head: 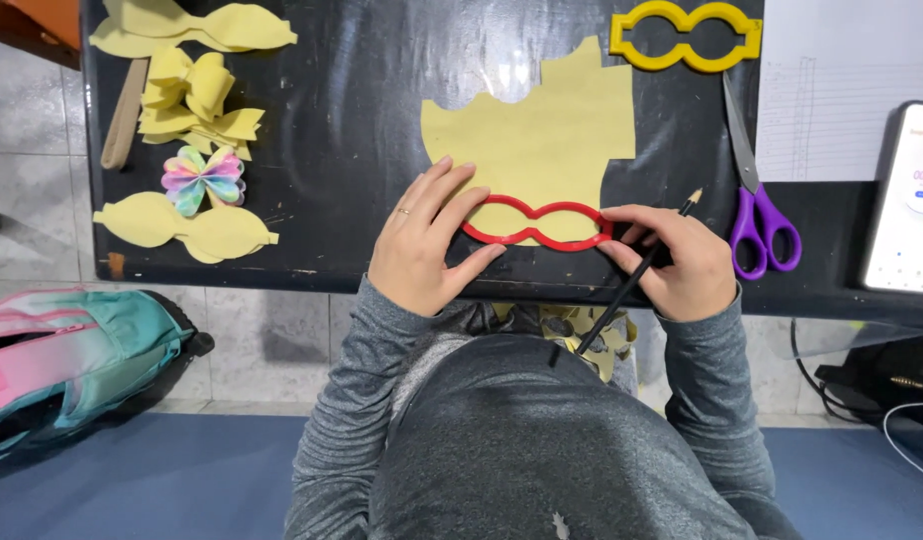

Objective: Tracing bow templates onto a leather sheet with a pencil and then cutting out the shapes using scissors.

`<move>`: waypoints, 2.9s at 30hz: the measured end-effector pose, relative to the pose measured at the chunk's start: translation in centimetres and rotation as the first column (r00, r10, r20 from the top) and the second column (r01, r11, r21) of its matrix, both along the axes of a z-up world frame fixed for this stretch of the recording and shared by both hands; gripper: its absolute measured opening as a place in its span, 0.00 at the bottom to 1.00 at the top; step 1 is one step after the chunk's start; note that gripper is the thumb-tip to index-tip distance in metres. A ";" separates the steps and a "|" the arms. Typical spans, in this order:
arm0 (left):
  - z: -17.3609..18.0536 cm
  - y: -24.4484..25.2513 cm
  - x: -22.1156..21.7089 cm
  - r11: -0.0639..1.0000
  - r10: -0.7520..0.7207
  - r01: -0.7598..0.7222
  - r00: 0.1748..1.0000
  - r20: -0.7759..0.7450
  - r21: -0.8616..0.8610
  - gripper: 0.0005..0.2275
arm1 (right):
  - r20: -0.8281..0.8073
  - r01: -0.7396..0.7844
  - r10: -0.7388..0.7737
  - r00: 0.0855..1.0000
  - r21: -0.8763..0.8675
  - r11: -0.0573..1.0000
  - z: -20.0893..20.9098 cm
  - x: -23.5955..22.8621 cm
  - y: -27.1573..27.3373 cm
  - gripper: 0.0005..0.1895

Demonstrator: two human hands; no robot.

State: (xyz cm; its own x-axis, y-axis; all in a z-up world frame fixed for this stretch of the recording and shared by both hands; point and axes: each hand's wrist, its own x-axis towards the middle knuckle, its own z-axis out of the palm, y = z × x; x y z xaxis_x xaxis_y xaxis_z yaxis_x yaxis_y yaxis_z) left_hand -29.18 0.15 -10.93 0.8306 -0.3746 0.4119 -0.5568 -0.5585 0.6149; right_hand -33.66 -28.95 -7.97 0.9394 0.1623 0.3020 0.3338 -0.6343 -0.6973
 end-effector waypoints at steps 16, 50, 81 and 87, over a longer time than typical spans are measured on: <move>0.0 0.0 0.0 1.000 0.004 -0.004 1.000 -0.013 0.004 0.22 | 0.020 -0.006 0.005 1.000 0.031 1.000 -0.3 0.0 0.0 0.14; -0.1 0.0 0.0 0.999 0.036 -0.036 0.999 -0.008 0.013 0.22 | 0.059 0.006 -0.008 0.998 0.026 1.000 -0.5 0.2 0.5 0.13; 1.2 0.6 1.7 0.990 -0.049 0.046 0.999 0.014 0.132 0.18 | -0.001 0.011 -0.011 1.000 0.001 1.000 0.1 0.1 0.4 0.14; 0.9 0.7 2.1 0.991 -0.066 0.066 0.998 -0.010 0.117 0.18 | -0.018 0.020 -0.020 1.000 -0.010 1.000 0.3 0.1 0.5 0.14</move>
